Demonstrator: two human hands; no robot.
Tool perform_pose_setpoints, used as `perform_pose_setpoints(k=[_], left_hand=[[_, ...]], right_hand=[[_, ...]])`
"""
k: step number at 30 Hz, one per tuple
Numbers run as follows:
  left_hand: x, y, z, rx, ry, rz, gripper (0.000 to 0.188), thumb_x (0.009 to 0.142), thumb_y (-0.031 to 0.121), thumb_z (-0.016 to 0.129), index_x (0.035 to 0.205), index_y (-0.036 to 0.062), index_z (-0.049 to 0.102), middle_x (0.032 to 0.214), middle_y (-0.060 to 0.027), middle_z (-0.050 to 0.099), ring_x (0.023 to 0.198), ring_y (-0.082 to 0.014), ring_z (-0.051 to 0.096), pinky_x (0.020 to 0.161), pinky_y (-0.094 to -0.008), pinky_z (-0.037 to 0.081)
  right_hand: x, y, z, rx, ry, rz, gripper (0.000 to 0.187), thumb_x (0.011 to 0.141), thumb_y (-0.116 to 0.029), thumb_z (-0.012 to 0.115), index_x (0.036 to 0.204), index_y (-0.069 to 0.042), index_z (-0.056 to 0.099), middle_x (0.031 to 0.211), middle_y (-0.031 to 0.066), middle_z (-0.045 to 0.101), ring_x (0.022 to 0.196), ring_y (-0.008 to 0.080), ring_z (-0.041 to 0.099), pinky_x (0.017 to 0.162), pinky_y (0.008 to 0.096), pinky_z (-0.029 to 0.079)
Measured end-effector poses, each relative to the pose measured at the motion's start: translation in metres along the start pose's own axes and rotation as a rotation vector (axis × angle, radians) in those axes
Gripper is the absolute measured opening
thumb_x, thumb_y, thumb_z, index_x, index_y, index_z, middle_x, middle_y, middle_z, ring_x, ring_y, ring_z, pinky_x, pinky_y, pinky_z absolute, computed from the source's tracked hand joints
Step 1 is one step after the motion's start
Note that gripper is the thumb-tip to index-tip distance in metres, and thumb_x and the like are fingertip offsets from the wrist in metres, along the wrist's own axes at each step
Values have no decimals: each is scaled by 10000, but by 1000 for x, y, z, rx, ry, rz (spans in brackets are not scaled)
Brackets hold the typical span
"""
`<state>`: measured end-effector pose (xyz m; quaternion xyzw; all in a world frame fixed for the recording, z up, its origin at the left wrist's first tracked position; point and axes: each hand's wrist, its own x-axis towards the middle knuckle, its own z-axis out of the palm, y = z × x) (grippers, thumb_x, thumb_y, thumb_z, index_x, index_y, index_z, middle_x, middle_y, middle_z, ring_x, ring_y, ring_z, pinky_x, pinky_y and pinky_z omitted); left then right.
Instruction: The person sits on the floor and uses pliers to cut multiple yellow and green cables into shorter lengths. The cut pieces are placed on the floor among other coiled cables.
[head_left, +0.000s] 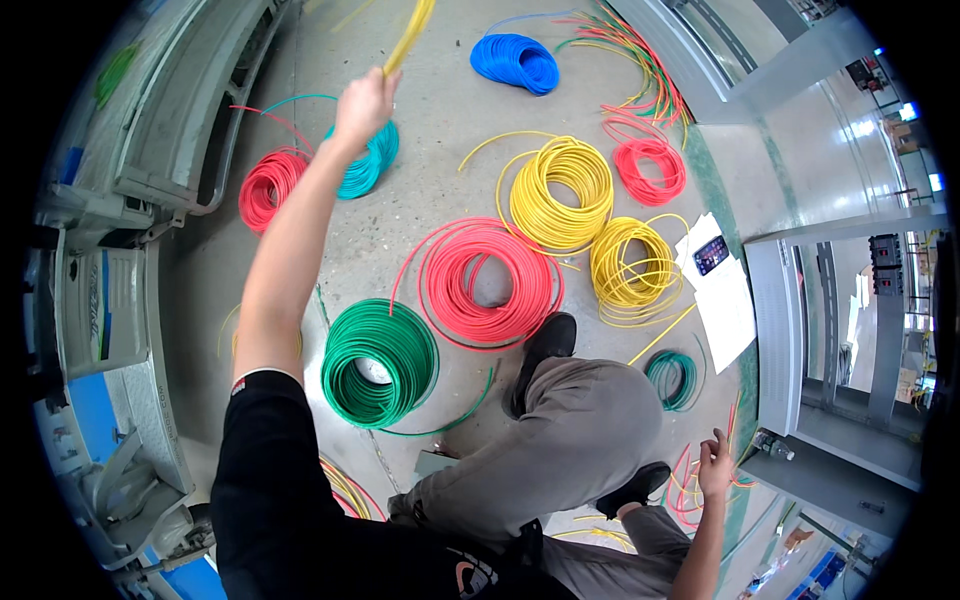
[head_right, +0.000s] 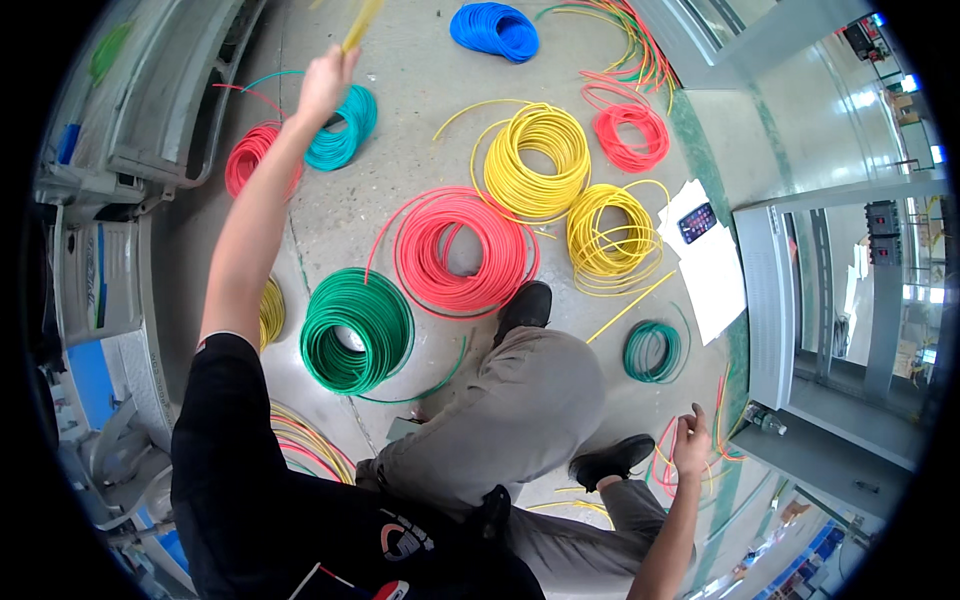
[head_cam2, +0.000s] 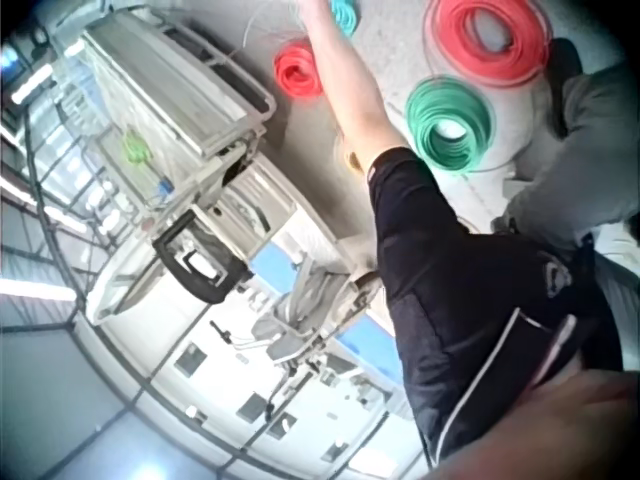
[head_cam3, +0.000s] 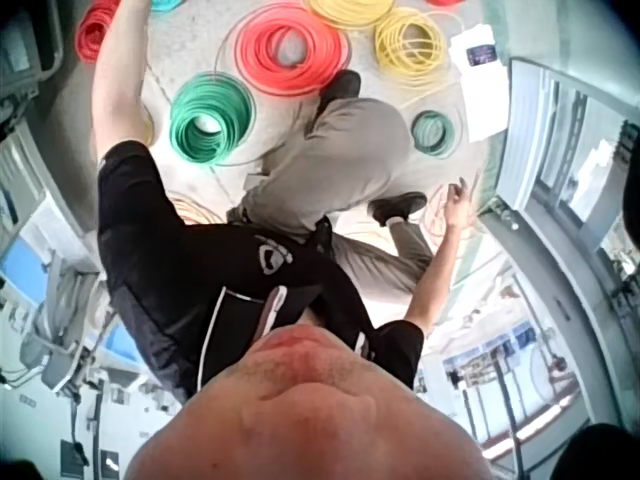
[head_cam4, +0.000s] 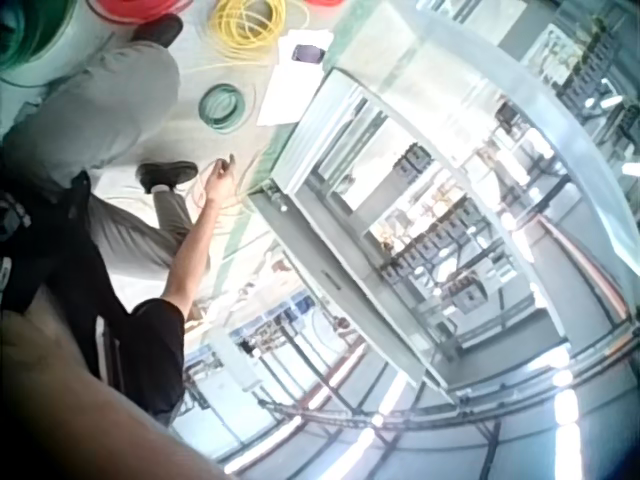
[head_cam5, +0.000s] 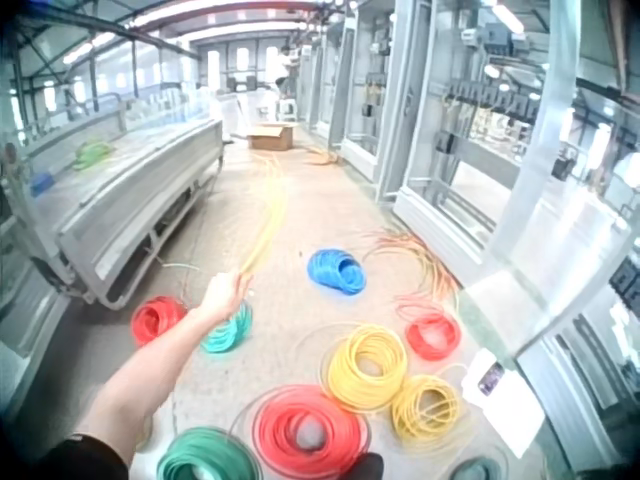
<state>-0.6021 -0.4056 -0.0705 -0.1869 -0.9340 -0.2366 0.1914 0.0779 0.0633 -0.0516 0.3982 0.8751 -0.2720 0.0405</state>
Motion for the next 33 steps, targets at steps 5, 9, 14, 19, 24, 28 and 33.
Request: perform_pose_setpoints(k=[5,9,14,19,24,28,33], left_hand=[[-115,-43,103,320,-494,-18,314,936,341,486,889,44,577,778,-180,667,719,-340,663,624,-475,523],[-201,-53,145,339,-807,-13,312,940,320,468,993,46,609,921,-154,688,871,-328,666,761,-459,522],[-222,-68,133,311,-864,-45,305,937,313,478,994,38,597,894,-169,684,844,-341,665,747,-469,517],[-184,-24,93,130,-503,-10,304,932,308,502,918,19,596,713,-228,628,676,-407,628,604,-520,481],[-113,32,-21,-260,-95,-145,311,960,283,537,925,-20,596,625,-133,550,554,-150,465,524,-341,418],[-91,137,-97,-660,-104,43,304,969,281,538,829,11,543,612,38,409,558,-51,363,482,-229,306],[-114,277,-214,-502,-411,419,264,982,206,505,836,-13,523,597,42,370,548,-52,299,464,-244,257]], right_hand=[[-4,-6,6,-84,-109,16,369,876,-68,548,1234,11,510,844,133,663,747,211,640,660,327,522],[-40,13,-27,-120,-142,98,355,869,-79,548,1213,11,533,841,144,662,755,222,648,669,321,524],[-64,42,-74,-189,-75,226,353,860,-111,569,1174,49,557,835,149,660,765,204,641,705,332,515],[-76,16,-96,-219,50,204,373,872,-127,574,1204,42,553,857,152,665,812,199,633,750,324,498],[-37,-118,-102,-124,136,-48,300,923,-91,548,1193,40,547,979,174,669,940,211,641,843,317,477],[-47,-183,-110,-44,228,-256,308,895,-58,561,1197,5,561,1075,147,655,997,242,631,907,333,464],[-64,-274,-160,-277,569,-1050,370,834,-31,632,1195,-7,561,1115,132,631,980,250,620,857,316,472]])
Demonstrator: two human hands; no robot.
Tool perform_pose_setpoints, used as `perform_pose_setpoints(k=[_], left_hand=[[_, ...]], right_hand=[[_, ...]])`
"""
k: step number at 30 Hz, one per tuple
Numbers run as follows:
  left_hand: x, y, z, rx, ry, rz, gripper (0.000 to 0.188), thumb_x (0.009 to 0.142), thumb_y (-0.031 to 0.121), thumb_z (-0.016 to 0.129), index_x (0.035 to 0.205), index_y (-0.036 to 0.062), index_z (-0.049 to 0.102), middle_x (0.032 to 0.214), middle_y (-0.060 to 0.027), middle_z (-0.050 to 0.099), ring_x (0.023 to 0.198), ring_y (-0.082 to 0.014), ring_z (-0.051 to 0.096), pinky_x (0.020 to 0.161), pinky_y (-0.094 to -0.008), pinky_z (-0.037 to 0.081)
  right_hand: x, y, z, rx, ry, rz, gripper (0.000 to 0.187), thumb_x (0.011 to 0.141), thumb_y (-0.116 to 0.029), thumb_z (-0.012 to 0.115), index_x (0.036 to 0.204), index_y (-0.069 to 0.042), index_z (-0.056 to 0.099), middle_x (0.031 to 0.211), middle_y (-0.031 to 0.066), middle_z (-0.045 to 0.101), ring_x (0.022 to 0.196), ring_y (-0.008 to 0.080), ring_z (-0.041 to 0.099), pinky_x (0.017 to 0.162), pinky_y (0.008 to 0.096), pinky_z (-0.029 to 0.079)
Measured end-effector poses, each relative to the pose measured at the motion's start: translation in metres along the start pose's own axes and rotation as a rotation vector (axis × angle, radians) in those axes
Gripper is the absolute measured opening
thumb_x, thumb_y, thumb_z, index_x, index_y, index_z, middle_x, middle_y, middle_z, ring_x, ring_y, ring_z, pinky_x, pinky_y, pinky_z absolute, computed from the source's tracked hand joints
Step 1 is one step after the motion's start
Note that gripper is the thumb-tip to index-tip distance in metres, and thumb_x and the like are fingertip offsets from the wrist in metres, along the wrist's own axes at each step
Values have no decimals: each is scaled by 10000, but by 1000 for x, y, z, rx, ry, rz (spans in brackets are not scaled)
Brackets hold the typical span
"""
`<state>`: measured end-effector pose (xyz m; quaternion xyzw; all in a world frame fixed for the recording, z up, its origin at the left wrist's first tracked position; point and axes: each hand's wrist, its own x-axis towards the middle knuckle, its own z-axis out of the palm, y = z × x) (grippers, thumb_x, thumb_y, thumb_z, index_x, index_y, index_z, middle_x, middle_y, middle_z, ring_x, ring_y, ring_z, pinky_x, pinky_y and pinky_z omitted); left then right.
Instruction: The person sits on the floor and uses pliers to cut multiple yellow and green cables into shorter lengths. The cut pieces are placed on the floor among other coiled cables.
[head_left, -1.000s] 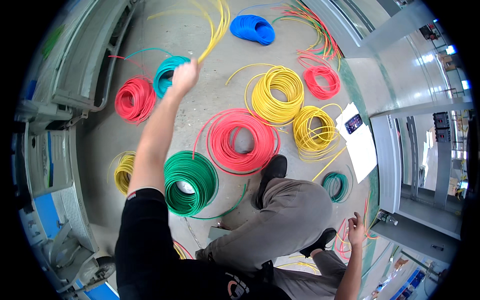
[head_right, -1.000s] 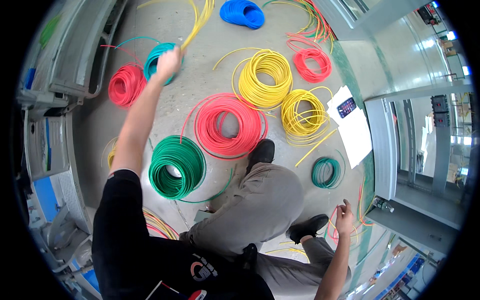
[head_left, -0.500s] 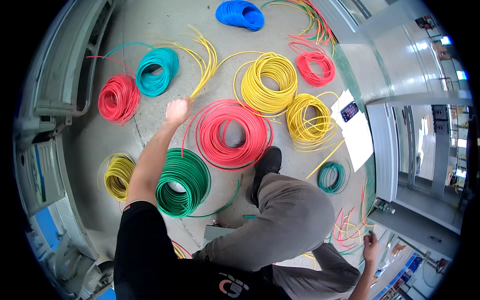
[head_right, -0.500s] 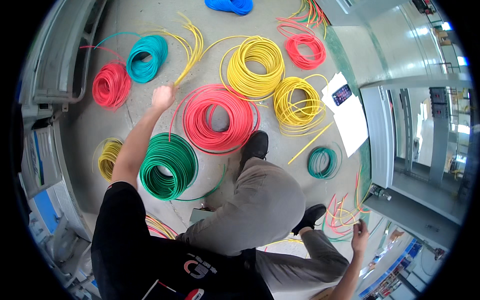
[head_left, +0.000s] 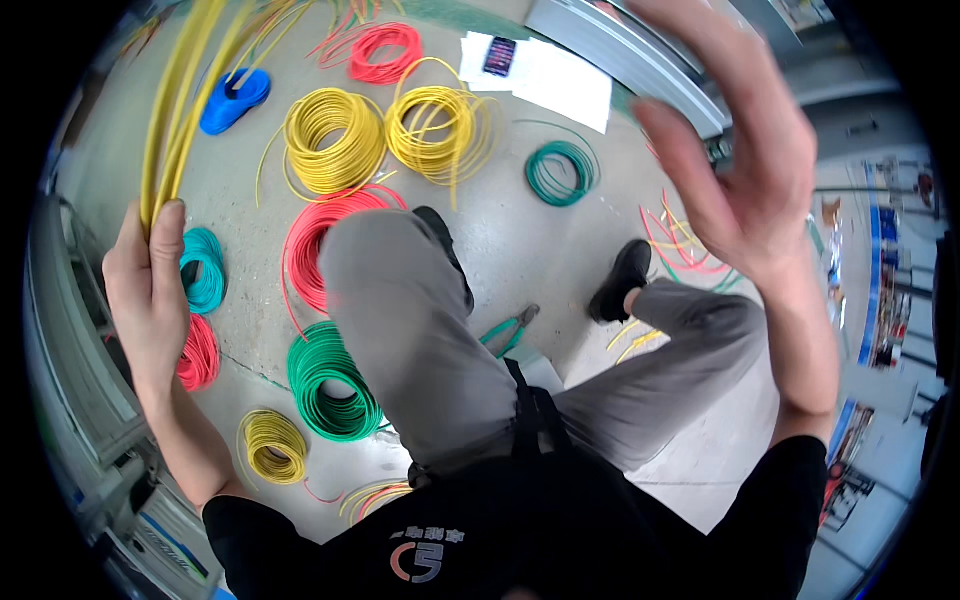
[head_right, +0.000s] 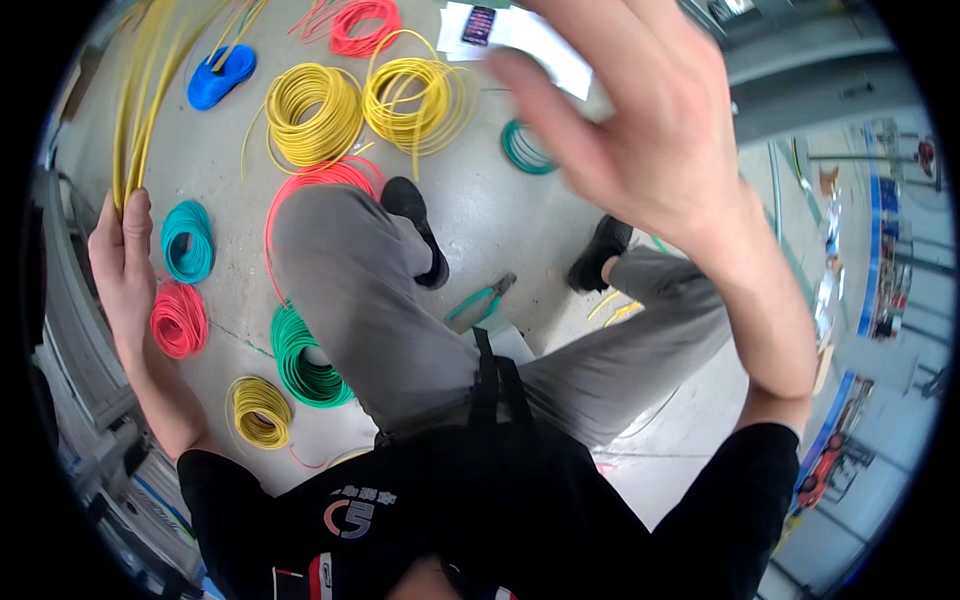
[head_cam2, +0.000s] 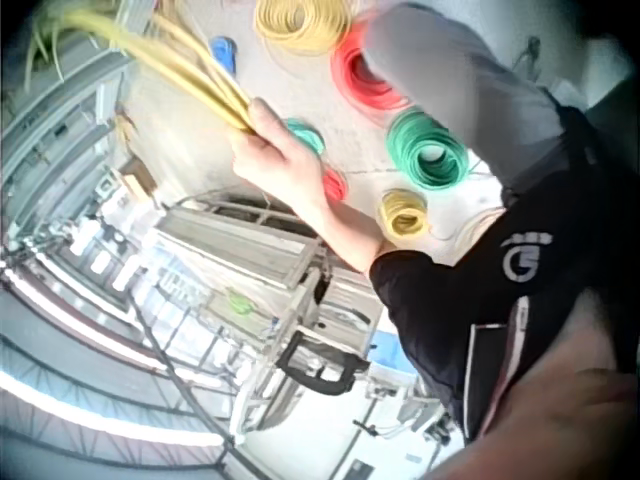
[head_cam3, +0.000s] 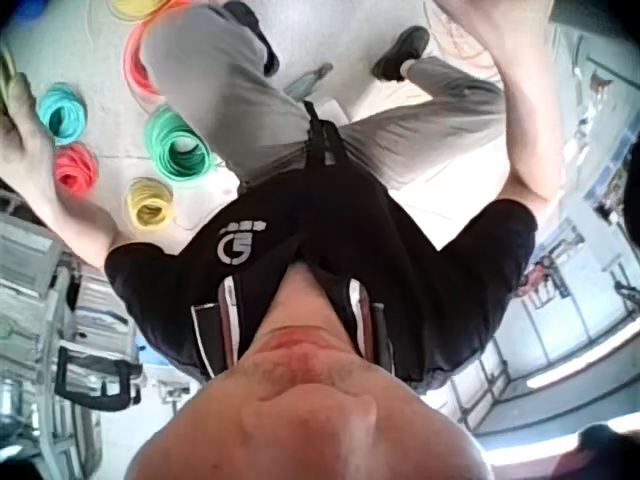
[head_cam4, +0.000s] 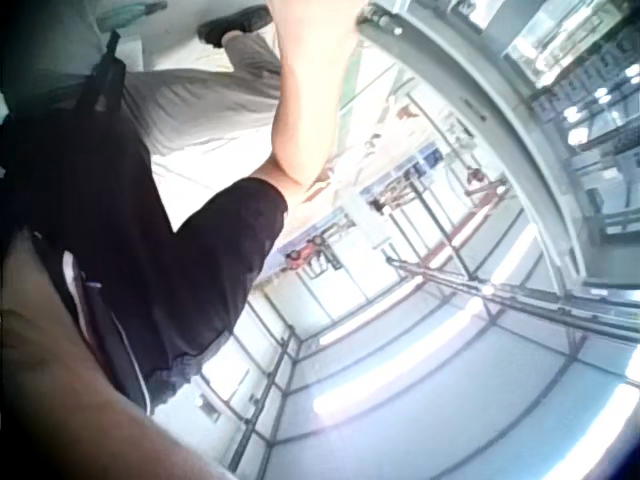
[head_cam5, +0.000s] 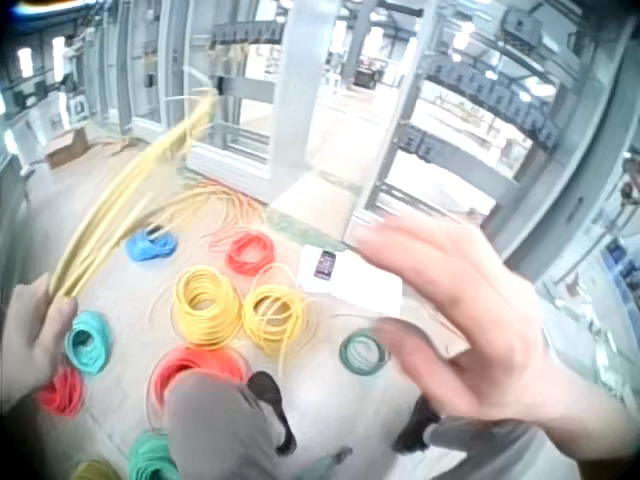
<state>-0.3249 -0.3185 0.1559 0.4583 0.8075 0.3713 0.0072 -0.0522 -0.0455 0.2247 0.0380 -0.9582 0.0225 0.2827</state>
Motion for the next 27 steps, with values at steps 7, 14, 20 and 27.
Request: perform_pose_setpoints(k=[7,14,20,27], left_hand=[[21,168,63,-2,-437,648,138,888,84,558,982,-17,566,595,-143,441,507,-219,444,493,-315,341],[47,209,202,-265,-168,653,209,821,194,597,839,-13,614,719,-203,604,655,-341,601,623,-420,475],[-101,85,451,48,-516,-72,293,797,261,654,926,6,590,870,-215,636,812,-380,629,740,-482,494],[-308,51,563,613,-1007,-295,267,811,224,587,1006,47,625,1059,-148,622,1028,-258,601,858,-362,495]], right_hand=[[-18,-28,-21,194,-247,-58,174,863,-127,566,1001,-22,565,848,117,532,732,248,565,613,335,474],[-158,30,-3,511,-202,694,276,977,-250,499,1038,-11,622,636,-3,478,542,76,423,502,236,364],[-245,63,-25,983,269,1228,320,1008,-253,433,1059,32,568,625,-49,381,490,25,285,433,190,226],[-260,63,-35,1058,70,1250,189,912,-210,627,942,-24,612,635,-46,502,511,10,414,447,176,332]])
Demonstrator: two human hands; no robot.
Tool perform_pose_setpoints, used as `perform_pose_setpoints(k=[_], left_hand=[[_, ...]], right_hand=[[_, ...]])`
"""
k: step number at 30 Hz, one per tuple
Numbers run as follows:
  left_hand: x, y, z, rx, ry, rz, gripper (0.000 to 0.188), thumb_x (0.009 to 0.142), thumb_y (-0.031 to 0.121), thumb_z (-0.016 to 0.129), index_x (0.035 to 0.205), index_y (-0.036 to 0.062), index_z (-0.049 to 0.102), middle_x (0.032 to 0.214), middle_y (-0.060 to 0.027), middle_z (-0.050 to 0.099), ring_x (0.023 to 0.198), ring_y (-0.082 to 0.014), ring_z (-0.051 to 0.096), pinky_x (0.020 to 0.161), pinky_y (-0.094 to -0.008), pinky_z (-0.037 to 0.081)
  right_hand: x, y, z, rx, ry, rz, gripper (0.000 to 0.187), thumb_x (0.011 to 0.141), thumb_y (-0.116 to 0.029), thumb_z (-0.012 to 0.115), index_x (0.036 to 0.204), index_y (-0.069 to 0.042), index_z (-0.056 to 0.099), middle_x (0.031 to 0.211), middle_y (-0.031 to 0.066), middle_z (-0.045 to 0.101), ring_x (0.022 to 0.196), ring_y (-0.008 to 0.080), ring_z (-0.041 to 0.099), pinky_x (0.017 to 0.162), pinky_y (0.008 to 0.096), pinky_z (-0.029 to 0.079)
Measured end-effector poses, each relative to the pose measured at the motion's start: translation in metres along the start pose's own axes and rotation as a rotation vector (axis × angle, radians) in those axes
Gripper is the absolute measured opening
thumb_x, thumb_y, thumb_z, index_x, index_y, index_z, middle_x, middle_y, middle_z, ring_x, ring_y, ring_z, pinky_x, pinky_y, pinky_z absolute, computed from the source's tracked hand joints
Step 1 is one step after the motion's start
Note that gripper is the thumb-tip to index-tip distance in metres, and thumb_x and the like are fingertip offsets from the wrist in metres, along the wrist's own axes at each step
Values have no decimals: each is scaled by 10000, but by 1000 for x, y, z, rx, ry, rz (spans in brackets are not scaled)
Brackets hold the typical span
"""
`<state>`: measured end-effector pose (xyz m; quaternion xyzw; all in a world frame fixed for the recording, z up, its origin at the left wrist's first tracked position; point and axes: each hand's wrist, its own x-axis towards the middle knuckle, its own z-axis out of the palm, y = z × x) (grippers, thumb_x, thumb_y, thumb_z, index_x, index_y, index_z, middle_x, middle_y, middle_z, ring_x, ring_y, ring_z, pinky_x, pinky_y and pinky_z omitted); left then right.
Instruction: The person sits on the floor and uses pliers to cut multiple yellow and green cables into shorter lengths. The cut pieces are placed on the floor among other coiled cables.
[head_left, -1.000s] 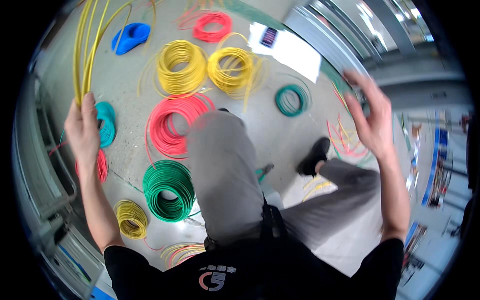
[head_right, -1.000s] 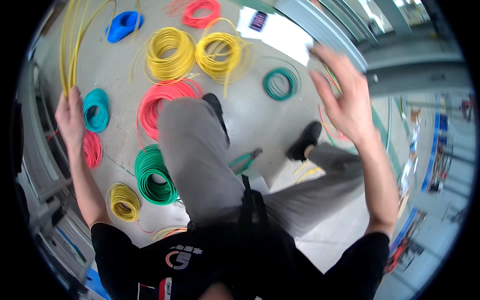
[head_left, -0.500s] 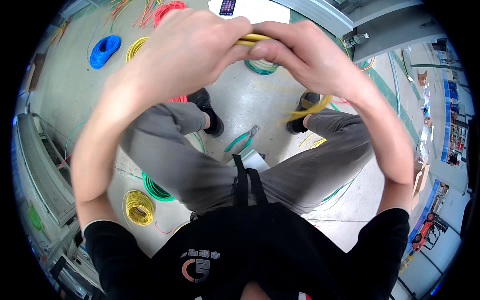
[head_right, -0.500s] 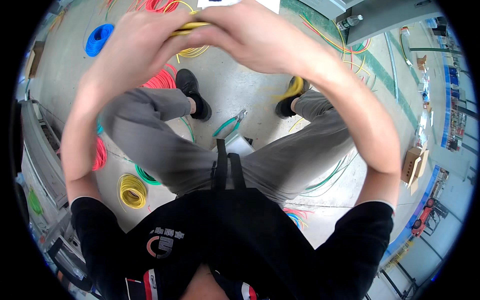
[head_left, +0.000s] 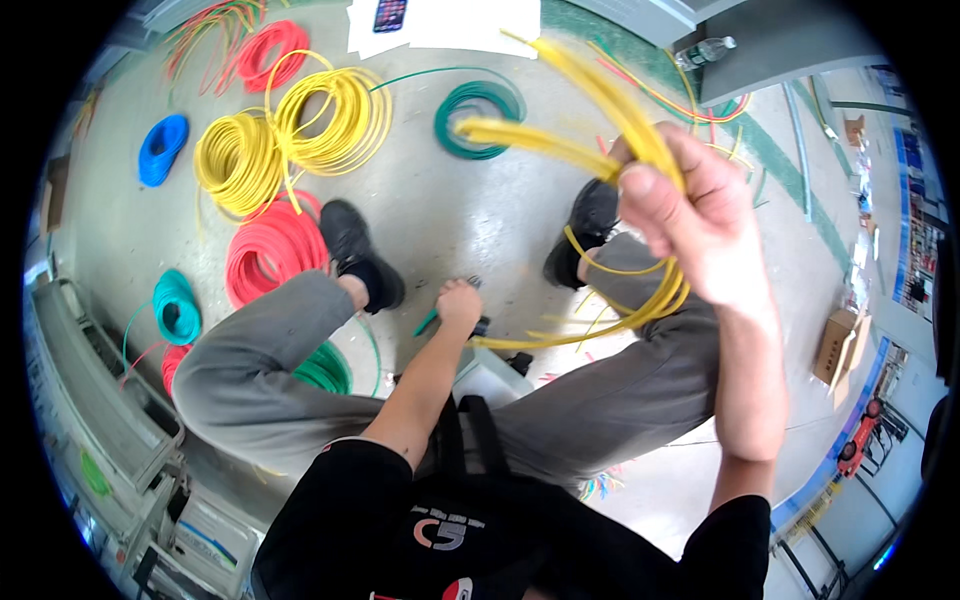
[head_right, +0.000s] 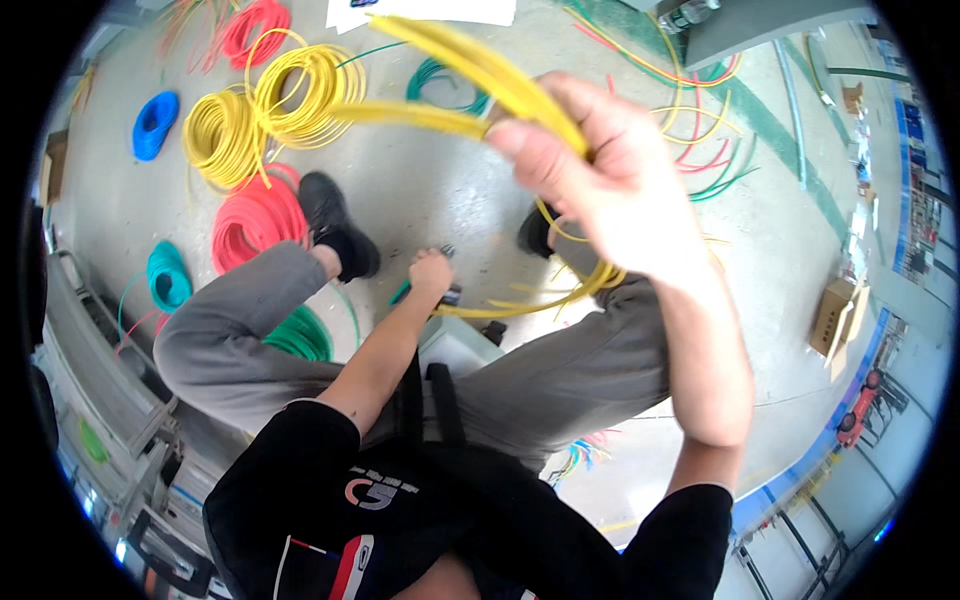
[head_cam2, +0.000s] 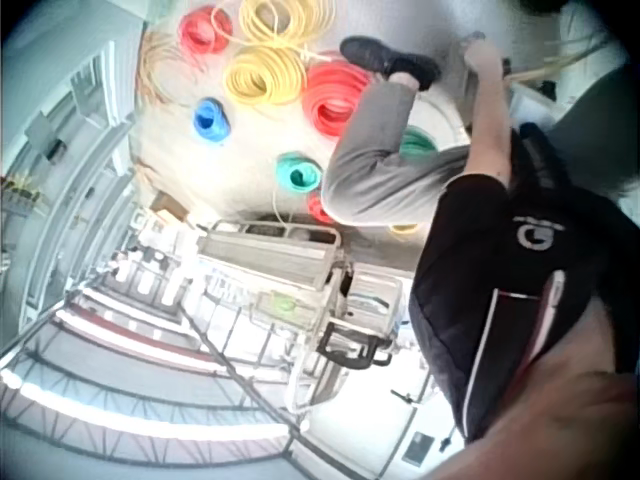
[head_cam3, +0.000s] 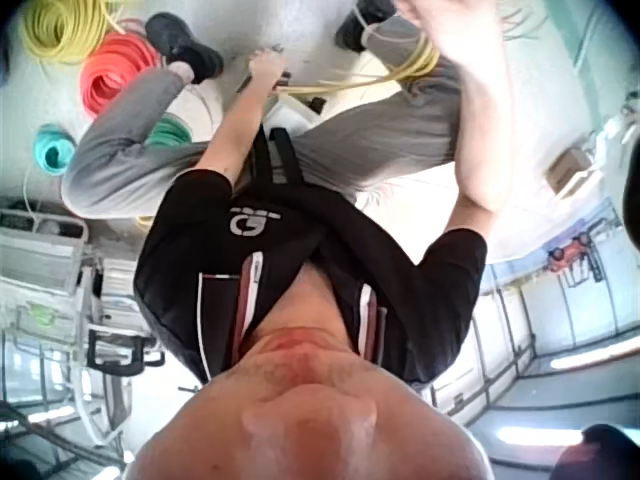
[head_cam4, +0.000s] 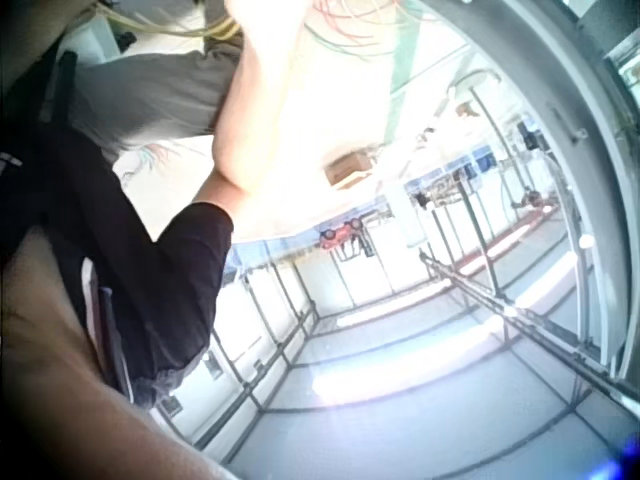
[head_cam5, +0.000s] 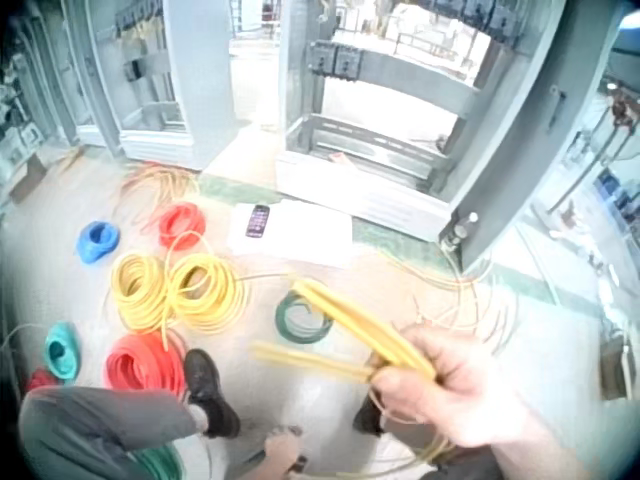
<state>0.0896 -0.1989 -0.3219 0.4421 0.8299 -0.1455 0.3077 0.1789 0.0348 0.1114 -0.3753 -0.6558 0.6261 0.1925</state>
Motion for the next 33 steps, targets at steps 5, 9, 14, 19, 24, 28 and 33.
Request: perform_pose_setpoints(k=[5,9,14,19,24,28,33], left_hand=[[12,-19,-27,21,-186,191,306,788,208,639,1015,3,622,1052,-168,624,965,-308,625,808,-393,524],[26,-33,-33,-243,-58,48,347,713,281,699,911,-1,656,982,-189,660,896,-353,647,767,-430,528],[80,-61,-146,-806,261,78,338,734,287,628,801,-44,632,720,-257,620,719,-364,650,641,-445,489],[22,-42,-355,-1307,70,373,296,808,155,540,1062,13,590,794,-10,549,725,-132,515,671,-268,423],[-105,-18,-448,-1034,-96,581,241,772,68,597,1004,18,551,909,-41,535,919,-138,501,844,-263,394],[-149,-21,-442,-1000,-30,761,470,692,-6,488,1161,1,509,951,-53,527,919,-142,502,827,-265,412],[-150,-19,-426,-1062,136,906,545,688,-2,455,1232,7,483,1025,-67,538,937,-154,512,805,-273,426]], right_hand=[[4,-7,-15,9,-97,84,176,865,-181,684,937,-35,619,643,-59,498,551,15,420,484,195,343],[0,-5,-32,117,-135,45,169,898,-168,642,899,-8,587,647,-34,495,580,34,429,501,210,349],[4,-4,-36,85,-56,21,181,905,-182,619,894,-12,557,640,-12,512,541,36,432,474,206,339],[10,-16,-29,51,24,22,218,888,-209,633,925,-14,542,629,-22,487,504,31,391,441,206,301],[0,-24,-24,54,40,-4,221,898,-218,624,950,-18,547,634,-31,480,507,22,387,437,195,290],[-3,-22,-13,201,-82,-18,207,917,-198,606,980,-2,587,629,-43,461,491,24,362,433,194,279],[-10,-24,6,248,-124,0,225,923,-180,594,1007,28,604,594,-52,433,480,26,346,431,195,261]])
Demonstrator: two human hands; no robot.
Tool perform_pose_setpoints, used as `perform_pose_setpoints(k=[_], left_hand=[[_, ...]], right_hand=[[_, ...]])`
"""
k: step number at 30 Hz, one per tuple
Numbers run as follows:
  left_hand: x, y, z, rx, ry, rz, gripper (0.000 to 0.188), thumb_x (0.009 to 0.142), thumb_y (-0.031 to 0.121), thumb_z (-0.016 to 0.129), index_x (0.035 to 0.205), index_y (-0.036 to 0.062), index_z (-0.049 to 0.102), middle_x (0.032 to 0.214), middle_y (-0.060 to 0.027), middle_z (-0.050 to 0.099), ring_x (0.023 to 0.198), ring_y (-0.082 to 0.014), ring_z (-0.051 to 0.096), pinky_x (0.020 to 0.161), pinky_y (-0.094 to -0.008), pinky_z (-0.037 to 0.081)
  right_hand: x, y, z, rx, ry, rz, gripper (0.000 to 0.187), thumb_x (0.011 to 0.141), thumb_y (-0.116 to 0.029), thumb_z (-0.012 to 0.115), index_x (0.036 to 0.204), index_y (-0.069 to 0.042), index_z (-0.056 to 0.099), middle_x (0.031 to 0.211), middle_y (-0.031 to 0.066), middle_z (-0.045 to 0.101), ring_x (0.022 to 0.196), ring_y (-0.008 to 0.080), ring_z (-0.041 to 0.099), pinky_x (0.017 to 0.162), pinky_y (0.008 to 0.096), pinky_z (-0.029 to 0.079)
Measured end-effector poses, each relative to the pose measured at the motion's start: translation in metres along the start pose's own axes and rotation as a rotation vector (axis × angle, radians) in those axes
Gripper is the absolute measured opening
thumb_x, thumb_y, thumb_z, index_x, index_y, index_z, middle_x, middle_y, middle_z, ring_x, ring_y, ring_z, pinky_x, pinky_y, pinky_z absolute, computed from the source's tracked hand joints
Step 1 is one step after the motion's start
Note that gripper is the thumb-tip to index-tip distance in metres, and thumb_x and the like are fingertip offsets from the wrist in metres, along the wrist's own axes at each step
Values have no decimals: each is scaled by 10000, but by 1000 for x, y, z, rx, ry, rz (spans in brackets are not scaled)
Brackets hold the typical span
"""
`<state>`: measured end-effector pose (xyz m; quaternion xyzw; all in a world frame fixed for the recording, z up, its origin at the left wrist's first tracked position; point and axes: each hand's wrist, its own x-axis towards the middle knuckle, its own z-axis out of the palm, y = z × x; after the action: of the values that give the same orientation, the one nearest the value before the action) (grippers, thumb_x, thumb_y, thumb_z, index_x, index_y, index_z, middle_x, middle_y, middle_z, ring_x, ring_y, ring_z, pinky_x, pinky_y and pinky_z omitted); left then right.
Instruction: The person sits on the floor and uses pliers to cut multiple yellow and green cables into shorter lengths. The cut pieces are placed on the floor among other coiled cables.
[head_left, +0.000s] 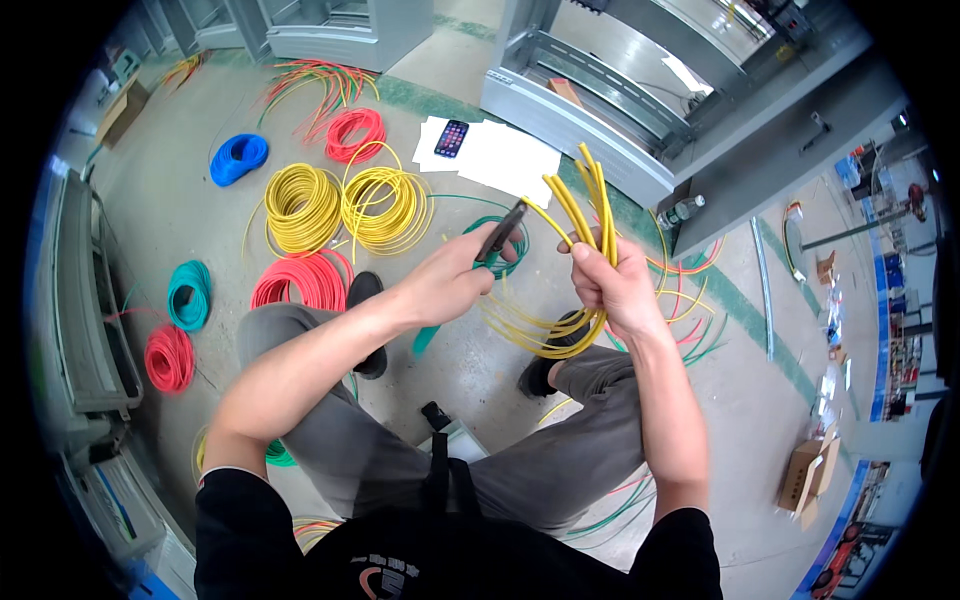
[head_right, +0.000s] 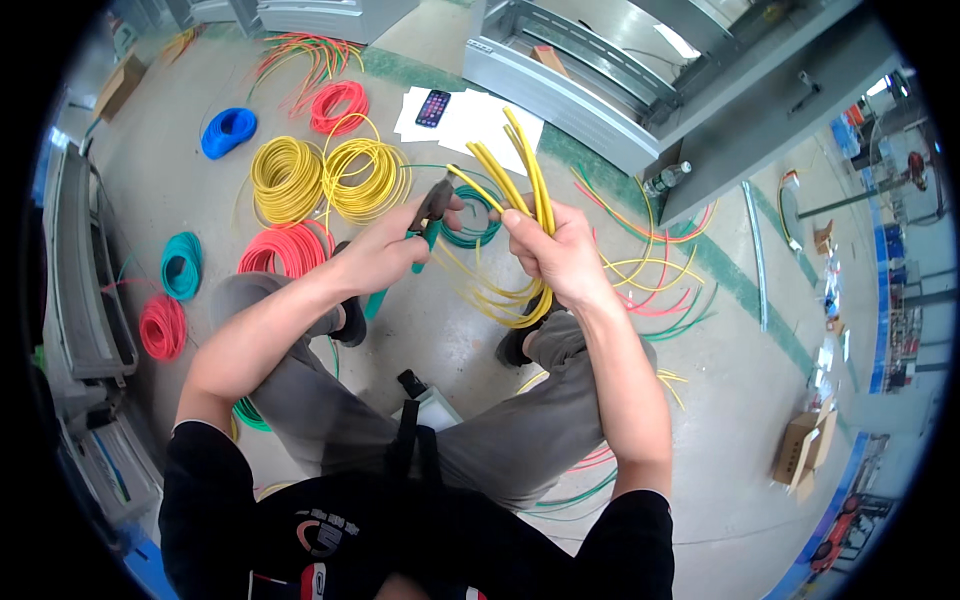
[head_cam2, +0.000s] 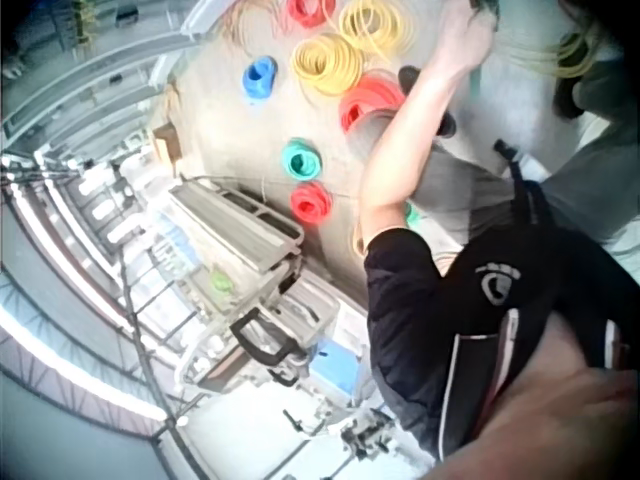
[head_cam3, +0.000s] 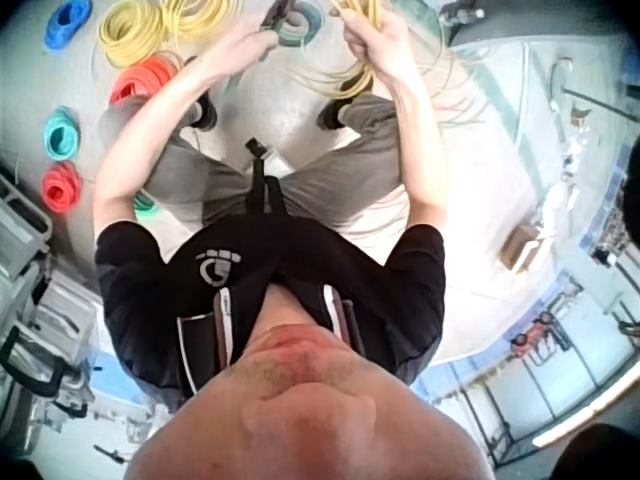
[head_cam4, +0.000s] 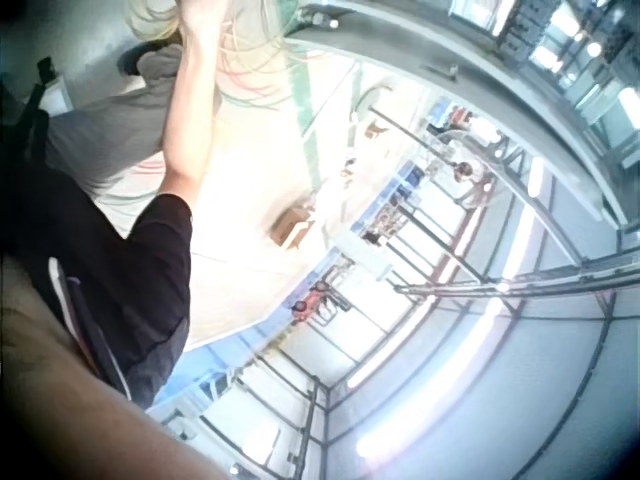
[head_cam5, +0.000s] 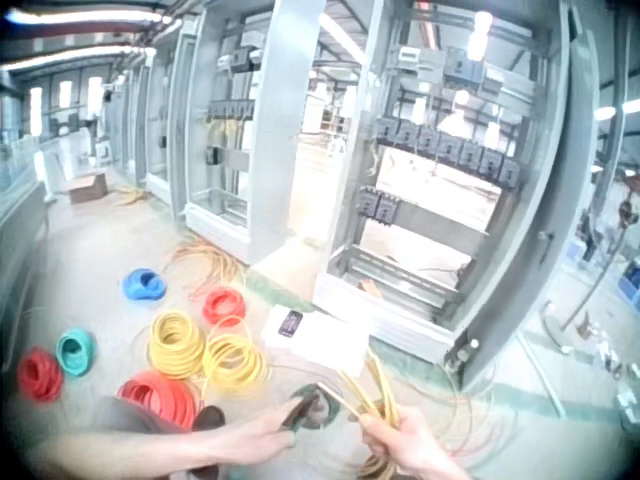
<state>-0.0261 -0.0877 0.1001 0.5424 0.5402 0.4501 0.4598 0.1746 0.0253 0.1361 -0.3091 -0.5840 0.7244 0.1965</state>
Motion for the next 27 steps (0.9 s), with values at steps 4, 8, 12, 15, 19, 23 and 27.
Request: perform_pose_setpoints(k=[4,8,12,15,19,23,27], left_hand=[[-7,4,-7,31,42,66,475,731,-6,437,1205,-9,466,1000,-112,556,933,-216,534,821,-316,426],[-10,0,-10,27,63,78,446,751,-6,434,1195,-15,465,986,-135,557,931,-251,541,836,-338,424],[-12,-1,-14,13,78,81,461,745,4,440,1204,-20,461,989,-142,560,938,-259,544,849,-357,425],[-13,-1,-15,-41,72,81,467,742,7,442,1209,-25,459,988,-143,560,940,-250,544,846,-359,428],[-13,-6,-14,-93,62,84,453,744,6,446,1196,-26,468,944,-129,555,907,-227,544,825,-344,432],[-12,-3,-14,-48,89,80,367,754,-9,447,1118,-28,497,853,-97,547,828,-196,544,776,-337,436],[-15,6,-18,91,89,-7,380,747,-20,451,1123,-3,503,860,-78,527,797,-171,522,730,-301,429]], right_hand=[[6,0,10,8,-25,8,231,923,-171,591,1013,42,599,586,-53,427,471,26,340,423,199,252],[11,0,17,12,-20,15,234,923,-160,589,1037,44,587,587,-51,425,463,26,334,413,199,243],[15,0,22,-5,-27,3,242,923,-149,584,1064,47,573,588,-50,424,461,27,332,410,197,241],[16,3,22,-17,-14,-3,247,923,-147,584,1072,49,568,590,-49,423,462,28,332,411,197,243],[15,2,22,-27,3,-3,255,921,-150,587,1077,51,566,594,-48,421,464,30,332,412,199,242],[16,3,21,-18,-4,4,260,922,-153,588,1083,50,563,594,-48,415,466,33,330,412,203,241],[14,3,18,-24,-29,-4,258,924,-155,585,1084,47,563,595,-46,411,467,34,322,414,204,239]])
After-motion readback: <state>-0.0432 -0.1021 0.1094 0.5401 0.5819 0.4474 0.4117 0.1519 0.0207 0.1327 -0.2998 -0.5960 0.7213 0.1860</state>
